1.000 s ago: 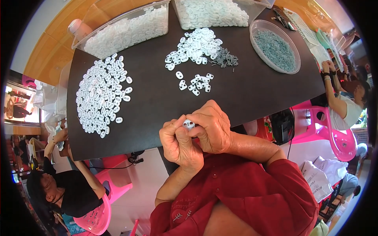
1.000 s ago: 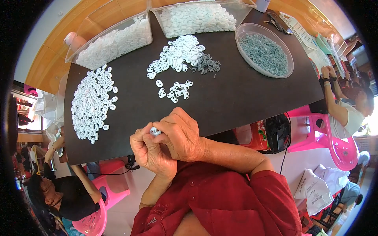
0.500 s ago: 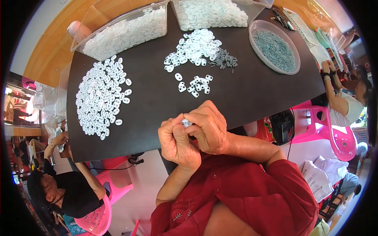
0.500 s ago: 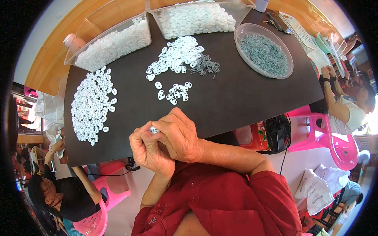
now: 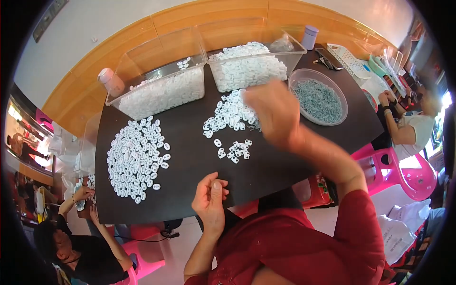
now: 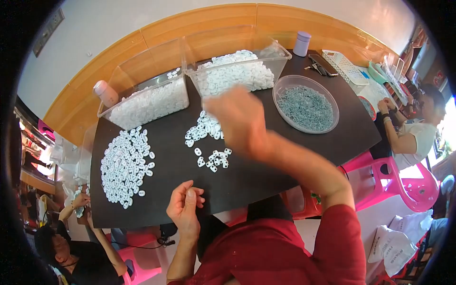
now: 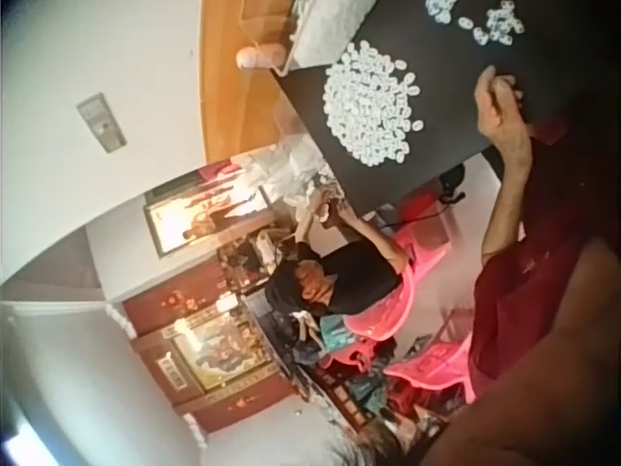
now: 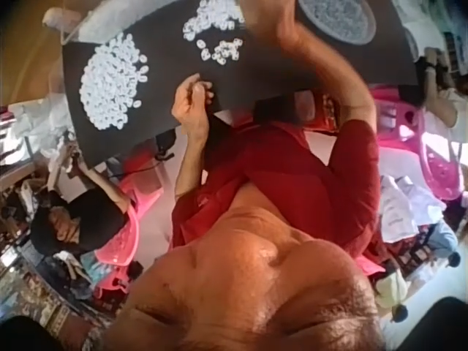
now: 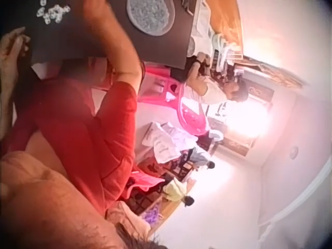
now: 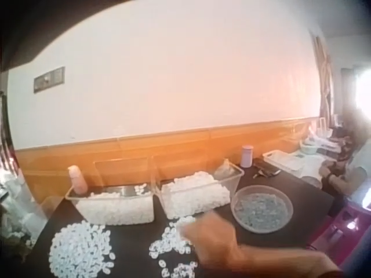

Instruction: Assembling small white plastic parts at a workshop table.

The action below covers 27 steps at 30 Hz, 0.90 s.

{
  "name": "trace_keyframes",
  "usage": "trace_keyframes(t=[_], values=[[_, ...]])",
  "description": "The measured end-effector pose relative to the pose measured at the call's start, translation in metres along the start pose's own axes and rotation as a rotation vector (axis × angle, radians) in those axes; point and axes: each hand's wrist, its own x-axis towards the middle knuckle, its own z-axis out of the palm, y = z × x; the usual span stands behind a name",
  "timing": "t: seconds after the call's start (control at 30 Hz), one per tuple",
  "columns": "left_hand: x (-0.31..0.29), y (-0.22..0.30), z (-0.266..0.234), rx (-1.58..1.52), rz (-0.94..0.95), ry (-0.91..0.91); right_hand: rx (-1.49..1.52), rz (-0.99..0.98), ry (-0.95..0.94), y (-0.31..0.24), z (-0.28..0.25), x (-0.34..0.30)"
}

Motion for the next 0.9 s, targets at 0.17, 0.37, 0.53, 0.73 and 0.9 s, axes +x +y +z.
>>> trace_keyframes(t=[0.17,0.37,0.53,0.73,0.9], values=[[0.015,0.012,-0.011,0.035,-0.011,-0.027,-0.204,0.155,0.057,0.095,0.029,0.063],[0.062,0.018,-0.017,0.505,0.204,-0.06,-0.361,0.153,-0.062,0.121,0.03,0.052],[0.107,0.004,-0.002,0.916,0.531,-0.129,-0.036,0.027,-0.289,0.043,0.016,-0.006],[0.124,-0.013,0.027,1.347,0.458,-0.155,0.103,0.245,-0.38,0.002,-0.023,-0.054],[0.136,-0.009,0.033,1.291,0.391,-0.231,0.151,0.405,-0.41,0.009,-0.024,-0.084]])
